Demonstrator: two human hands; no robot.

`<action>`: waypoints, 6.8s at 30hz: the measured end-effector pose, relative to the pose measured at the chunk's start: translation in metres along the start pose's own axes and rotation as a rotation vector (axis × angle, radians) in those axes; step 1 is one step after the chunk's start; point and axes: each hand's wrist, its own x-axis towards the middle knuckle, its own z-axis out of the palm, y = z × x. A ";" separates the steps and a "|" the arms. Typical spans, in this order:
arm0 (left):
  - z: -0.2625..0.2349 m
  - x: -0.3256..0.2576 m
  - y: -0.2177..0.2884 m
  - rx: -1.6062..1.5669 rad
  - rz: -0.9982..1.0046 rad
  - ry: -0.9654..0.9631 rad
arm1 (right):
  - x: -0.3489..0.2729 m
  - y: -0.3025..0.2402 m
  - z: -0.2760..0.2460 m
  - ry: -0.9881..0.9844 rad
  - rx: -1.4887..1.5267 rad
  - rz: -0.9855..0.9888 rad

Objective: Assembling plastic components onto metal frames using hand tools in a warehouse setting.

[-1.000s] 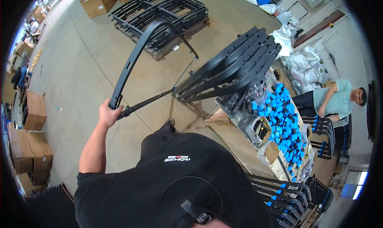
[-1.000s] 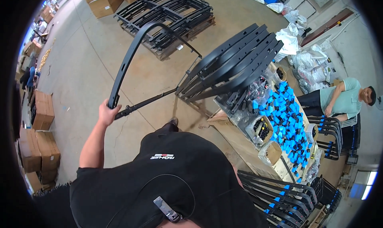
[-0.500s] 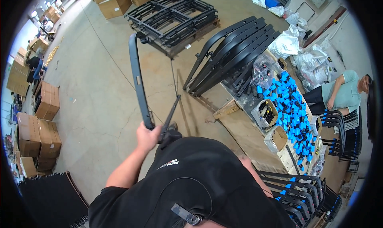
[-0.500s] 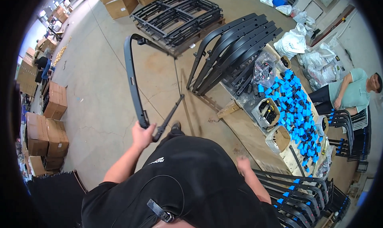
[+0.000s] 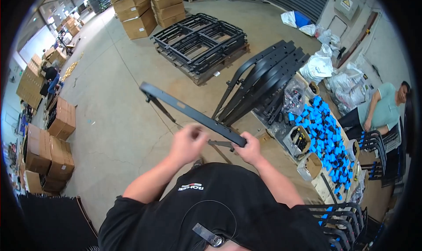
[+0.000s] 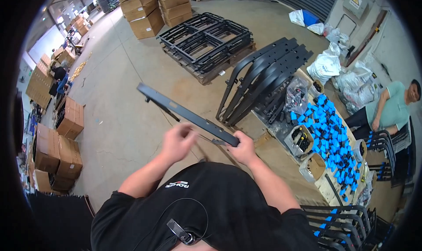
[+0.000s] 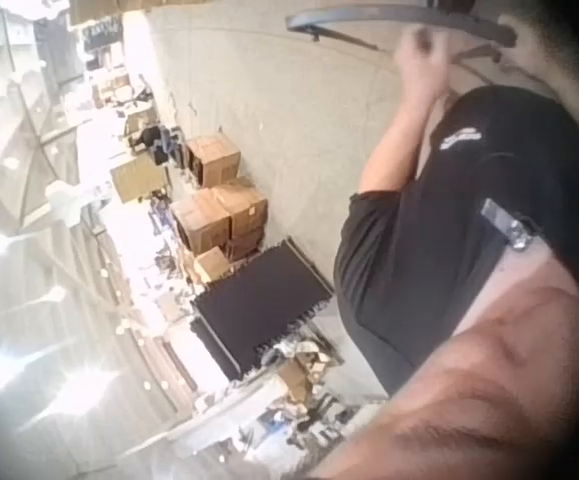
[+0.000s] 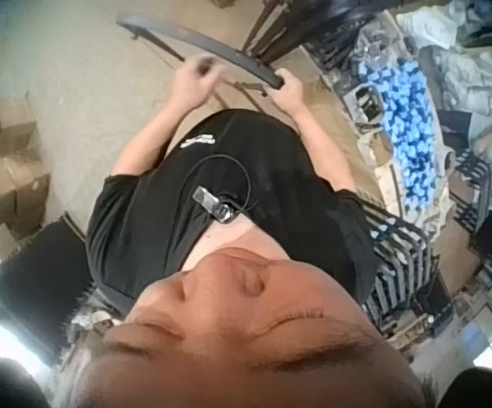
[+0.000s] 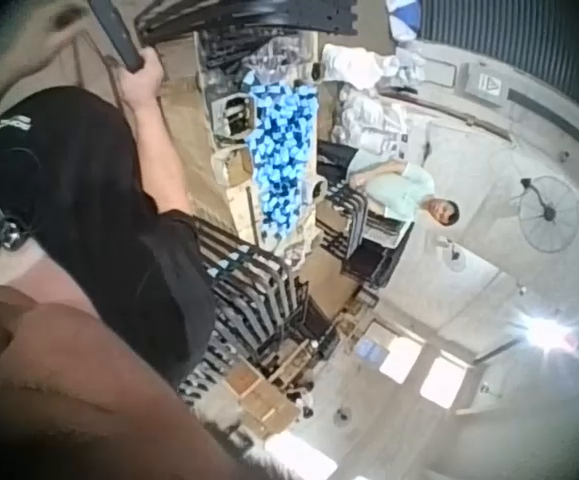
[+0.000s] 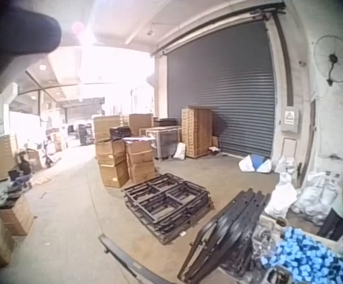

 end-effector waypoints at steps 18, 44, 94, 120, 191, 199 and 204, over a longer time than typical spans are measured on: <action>-0.069 0.022 -0.020 -0.316 0.082 0.080 | -0.096 0.037 -0.141 0.436 -0.125 -0.101; 0.316 0.112 0.078 -0.640 0.006 -0.577 | -0.292 0.085 -0.340 0.937 -0.267 0.312; 0.434 0.086 0.287 0.317 0.529 -0.534 | -0.164 0.323 -0.390 0.228 -0.628 0.481; 0.431 0.095 0.283 0.303 0.544 -0.537 | -0.118 0.313 -0.384 -0.189 -1.036 0.224; 0.681 -0.053 0.230 0.870 0.772 -1.362 | -0.436 0.207 -0.340 1.073 0.864 0.952; 0.677 -0.043 0.232 0.730 0.788 -1.351 | -0.423 0.209 -0.343 1.005 0.931 0.849; 0.614 -0.060 0.312 0.372 0.261 -1.379 | -0.380 0.215 -0.350 0.909 0.831 0.717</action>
